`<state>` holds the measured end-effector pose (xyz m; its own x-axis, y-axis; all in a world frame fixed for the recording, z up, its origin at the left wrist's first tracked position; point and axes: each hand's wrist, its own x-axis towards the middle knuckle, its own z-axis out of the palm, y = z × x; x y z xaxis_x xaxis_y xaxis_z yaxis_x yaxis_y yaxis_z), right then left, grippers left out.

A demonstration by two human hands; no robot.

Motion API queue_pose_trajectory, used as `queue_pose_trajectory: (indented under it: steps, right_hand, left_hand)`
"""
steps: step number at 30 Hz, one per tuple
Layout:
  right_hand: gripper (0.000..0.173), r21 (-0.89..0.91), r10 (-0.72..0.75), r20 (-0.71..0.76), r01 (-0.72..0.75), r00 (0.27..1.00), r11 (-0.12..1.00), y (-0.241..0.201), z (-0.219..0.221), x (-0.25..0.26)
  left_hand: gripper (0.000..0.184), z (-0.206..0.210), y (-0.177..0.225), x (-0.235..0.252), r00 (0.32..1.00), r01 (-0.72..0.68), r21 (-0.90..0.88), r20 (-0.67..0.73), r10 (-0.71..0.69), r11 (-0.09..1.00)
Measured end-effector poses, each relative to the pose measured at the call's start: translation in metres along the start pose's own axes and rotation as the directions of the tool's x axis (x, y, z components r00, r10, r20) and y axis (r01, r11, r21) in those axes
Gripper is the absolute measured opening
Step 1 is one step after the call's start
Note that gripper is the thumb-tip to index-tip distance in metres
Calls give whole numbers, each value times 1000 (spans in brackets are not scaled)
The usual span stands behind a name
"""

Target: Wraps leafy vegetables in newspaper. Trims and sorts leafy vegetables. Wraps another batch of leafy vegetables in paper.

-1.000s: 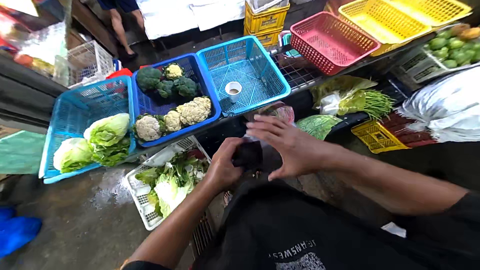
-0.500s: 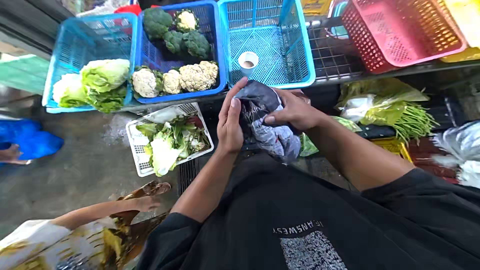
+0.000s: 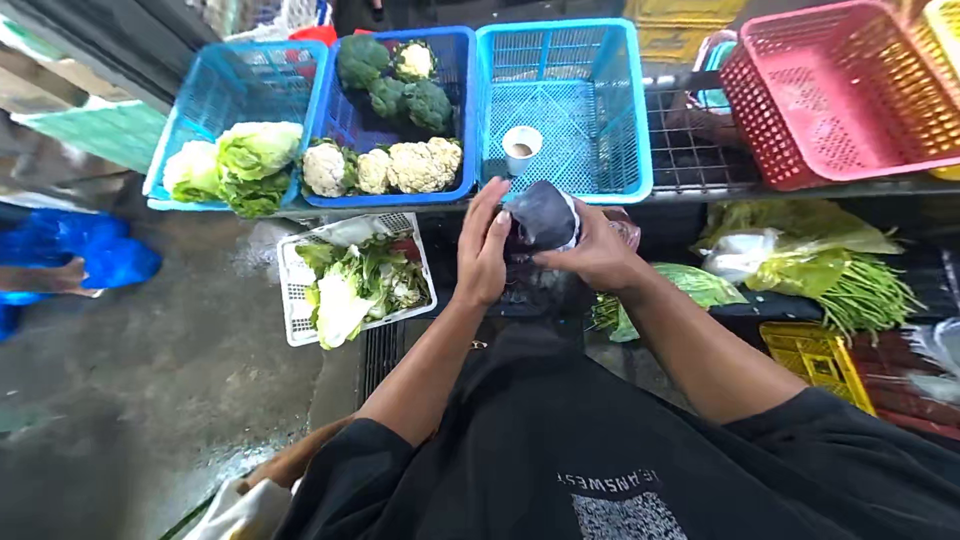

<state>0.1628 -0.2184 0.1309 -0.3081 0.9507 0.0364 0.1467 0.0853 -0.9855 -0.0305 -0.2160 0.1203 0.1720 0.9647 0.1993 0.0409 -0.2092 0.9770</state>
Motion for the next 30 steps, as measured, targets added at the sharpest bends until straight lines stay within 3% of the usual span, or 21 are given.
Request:
queue_pose_trajectory:
  steps: [2,5,8,11,13,15,17,19,20,22,23,25,26,28,29,30]
  right_hand:
    - [82,-492,46,-79,-79,996,867,9,1,2]
    - [91,-716,130,-1,-92,991,692,41,15,-3]
    - [109,-611,335,91,-213,938,762,69,13,-7]
    - [121,-483,475,174,-346,863,805,97,-3,-10]
    - [115,-339,540,239,-452,807,825,115,-10,-12]
    - [97,-150,583,286,-565,761,811,135,-7,-13]
    - [83,-155,659,242,-642,713,751,158,1,-15]
    - [82,-318,769,140,-707,624,632,182,14,-19]
    - [82,-402,818,74,-734,570,547,195,21,-23]
    - [85,-443,877,-59,-800,477,406,216,35,-36]
    - [85,-393,888,-123,-843,443,366,223,41,-45]
    - [84,-251,905,-219,-918,364,308,226,48,-61]
    - [83,-198,915,-248,-941,318,273,223,51,-69]
    - [82,-128,923,-291,-966,253,225,220,58,-91]
    - [82,-97,926,-304,-974,223,203,217,61,-101]
    - [82,-69,930,-312,-981,194,182,214,64,-111]
  left_hand:
    - [62,2,-7,-7,990,143,-50,8,-143,988]
    - [67,18,-47,-16,903,429,-83,79,-423,900]
    - [57,21,-90,-20,819,574,-192,128,-559,796]
    - [56,21,-115,-27,782,623,-311,235,-577,718]
    - [57,21,-131,-25,773,634,-343,310,-554,693]
    - [56,20,-154,-20,738,667,-313,406,-539,676]
    - [51,17,-186,-10,650,715,-180,527,-548,676]
    - [45,15,-227,1,528,747,26,584,-617,664]
    - [42,15,-252,5,484,774,109,534,-694,624]
    - [39,10,-308,17,430,801,306,304,-850,514]
    - [36,4,-340,23,452,747,447,202,-869,492]
    - [39,-5,-390,40,504,471,790,123,-855,392]
    - [41,-8,-411,43,515,290,887,171,-840,359]
    - [41,-12,-438,34,561,113,927,237,-793,358]
    - [41,-11,-440,24,675,46,921,258,-691,388]
    - [44,-7,-433,12,851,-84,901,287,-440,426]
